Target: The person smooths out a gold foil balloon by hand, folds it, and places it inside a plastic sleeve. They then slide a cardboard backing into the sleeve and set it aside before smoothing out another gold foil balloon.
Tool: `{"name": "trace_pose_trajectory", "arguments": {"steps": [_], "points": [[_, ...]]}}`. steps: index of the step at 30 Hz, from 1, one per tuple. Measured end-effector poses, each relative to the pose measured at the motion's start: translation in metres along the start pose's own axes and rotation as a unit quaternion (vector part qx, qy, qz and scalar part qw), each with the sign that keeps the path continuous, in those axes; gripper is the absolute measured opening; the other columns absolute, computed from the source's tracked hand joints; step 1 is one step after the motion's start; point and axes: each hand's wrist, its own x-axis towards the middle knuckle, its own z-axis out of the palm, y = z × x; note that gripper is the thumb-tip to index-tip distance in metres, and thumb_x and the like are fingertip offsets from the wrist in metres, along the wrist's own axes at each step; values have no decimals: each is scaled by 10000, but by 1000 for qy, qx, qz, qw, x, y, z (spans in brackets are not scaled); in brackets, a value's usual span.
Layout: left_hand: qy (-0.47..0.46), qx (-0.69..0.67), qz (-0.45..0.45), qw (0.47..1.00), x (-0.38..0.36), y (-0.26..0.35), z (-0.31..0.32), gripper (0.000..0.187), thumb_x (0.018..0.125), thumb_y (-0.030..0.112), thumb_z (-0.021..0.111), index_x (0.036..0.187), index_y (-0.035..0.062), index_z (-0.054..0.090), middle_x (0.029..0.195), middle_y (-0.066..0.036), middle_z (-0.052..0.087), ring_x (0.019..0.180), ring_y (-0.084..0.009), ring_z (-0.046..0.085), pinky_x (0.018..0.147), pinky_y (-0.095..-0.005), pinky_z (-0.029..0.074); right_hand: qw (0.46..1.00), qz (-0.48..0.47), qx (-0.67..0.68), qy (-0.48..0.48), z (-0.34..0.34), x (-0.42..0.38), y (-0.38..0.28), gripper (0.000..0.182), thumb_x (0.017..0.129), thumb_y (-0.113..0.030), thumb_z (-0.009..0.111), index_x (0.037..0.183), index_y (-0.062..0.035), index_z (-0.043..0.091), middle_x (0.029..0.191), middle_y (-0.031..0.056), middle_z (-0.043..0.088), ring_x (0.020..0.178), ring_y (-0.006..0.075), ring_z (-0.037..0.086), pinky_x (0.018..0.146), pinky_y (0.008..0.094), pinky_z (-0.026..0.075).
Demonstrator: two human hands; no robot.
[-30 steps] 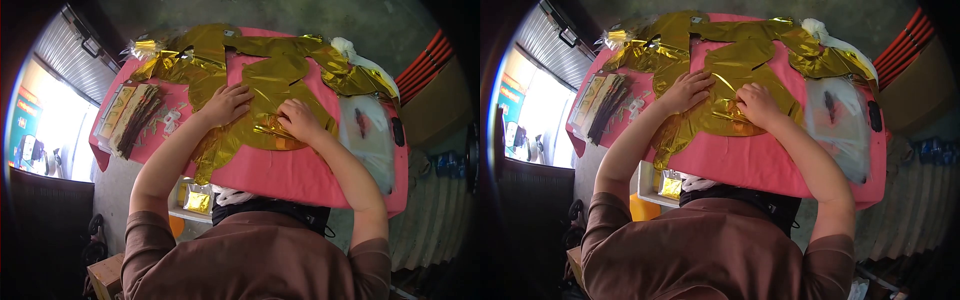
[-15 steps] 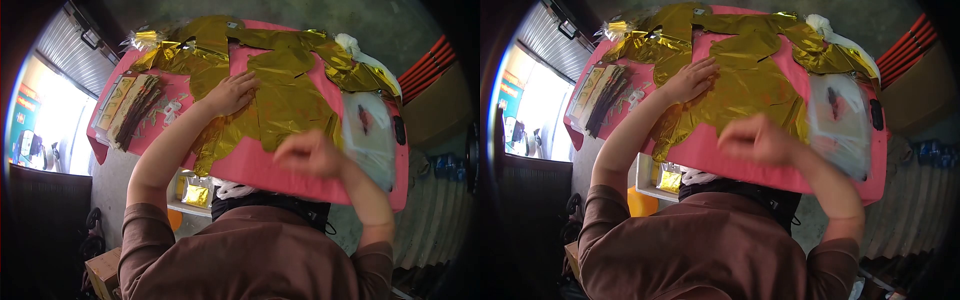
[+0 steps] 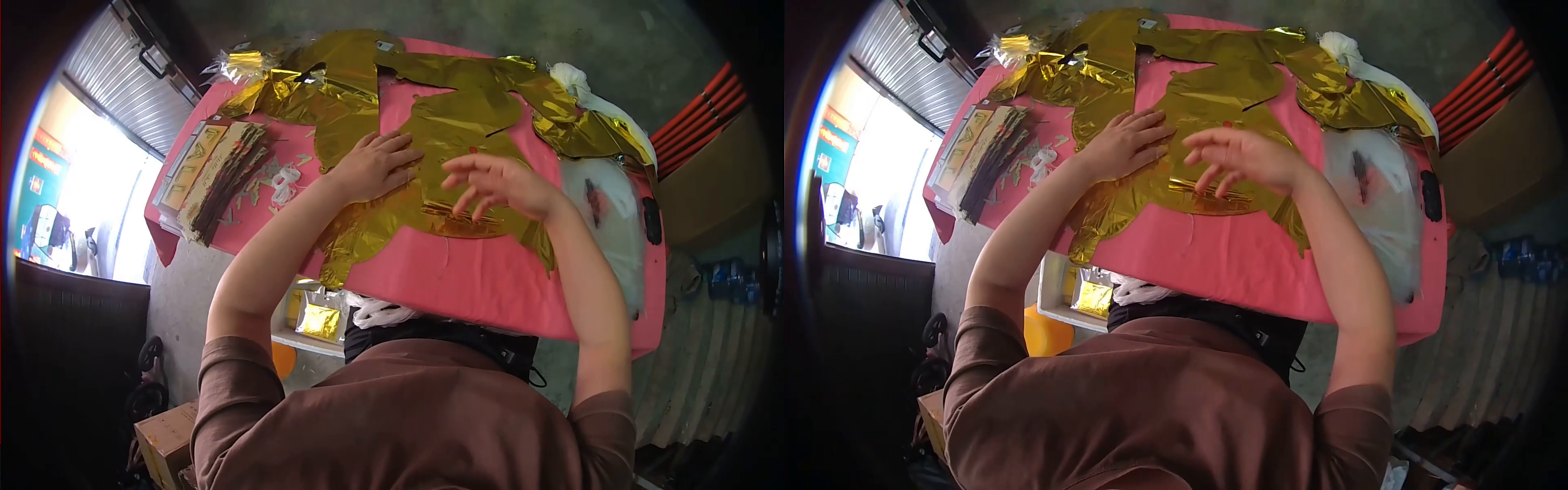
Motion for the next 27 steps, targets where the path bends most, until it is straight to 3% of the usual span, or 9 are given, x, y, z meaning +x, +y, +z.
{"name": "trace_pose_trajectory", "arguments": {"steps": [4,6,8,11,15,19,21,23,27], "points": [[8,-25,-4,1000,0,1,-2,420,905,373,477,1270,168,514,1356,-135,430,1291,-290,354,1067,-452,253,975,61,-81,-196,24,-28,-22,393,901,-213,589,1241,-31,512,1022,72,623,910,144,633,729,279,522],[14,-15,-1,1000,0,-1,1,421,907,372,475,1275,171,510,1361,-129,425,1292,-291,352,1072,-450,246,978,93,-118,-144,6,-20,-22,402,867,-185,628,1225,-34,527,1023,83,629,914,153,629,749,281,515],[9,-12,-4,1000,-1,1,0,428,908,363,481,1289,170,498,1369,-137,417,1294,-300,351,1074,-445,245,909,-148,-320,224,-30,4,20,368,791,-102,665,1133,-8,567,938,76,621,795,167,611,722,267,488],[8,-6,-3,1000,0,1,2,433,908,352,488,1300,168,490,1377,-143,408,1295,-308,350,1074,-442,245,811,-91,-527,237,-59,22,59,351,714,-150,711,1001,0,575,770,65,586,699,171,562,667,279,461],[5,-14,-15,1000,-1,2,-2,429,910,351,487,1295,162,494,1378,-138,410,1299,-306,346,1072,-447,248,864,107,-449,200,-29,19,28,256,688,-232,682,827,-43,579,851,94,612,843,270,592,759,384,449],[9,-9,0,1000,1,-3,5,433,911,381,463,1295,183,491,1379,-128,408,1312,-290,326,1084,-454,228,814,19,-539,217,-15,7,27,195,688,-188,655,798,-52,569,836,86,596,825,264,574,773,393,419],[15,-9,2,1000,-1,-3,5,432,908,374,467,1293,180,493,1375,-128,412,1309,-289,329,1086,-454,225,739,-165,-619,210,13,-12,11,163,679,-126,652,749,-31,540,826,83,582,810,286,552,682,365,439],[18,-10,3,1000,-2,-3,5,431,905,371,471,1290,178,494,1373,-128,414,1306,-289,333,1085,-455,227,769,-196,-604,80,33,-29,7,174,676,-126,667,762,-32,548,875,85,581,918,281,539,747,370,444],[23,-13,8,1000,-2,-3,5,431,896,361,482,1284,174,498,1365,-128,421,1298,-287,343,1077,-458,237,930,-65,-286,-220,49,-54,-38,184,747,-119,696,862,0,616,880,95,635,863,234,619,725,336,501]]}}
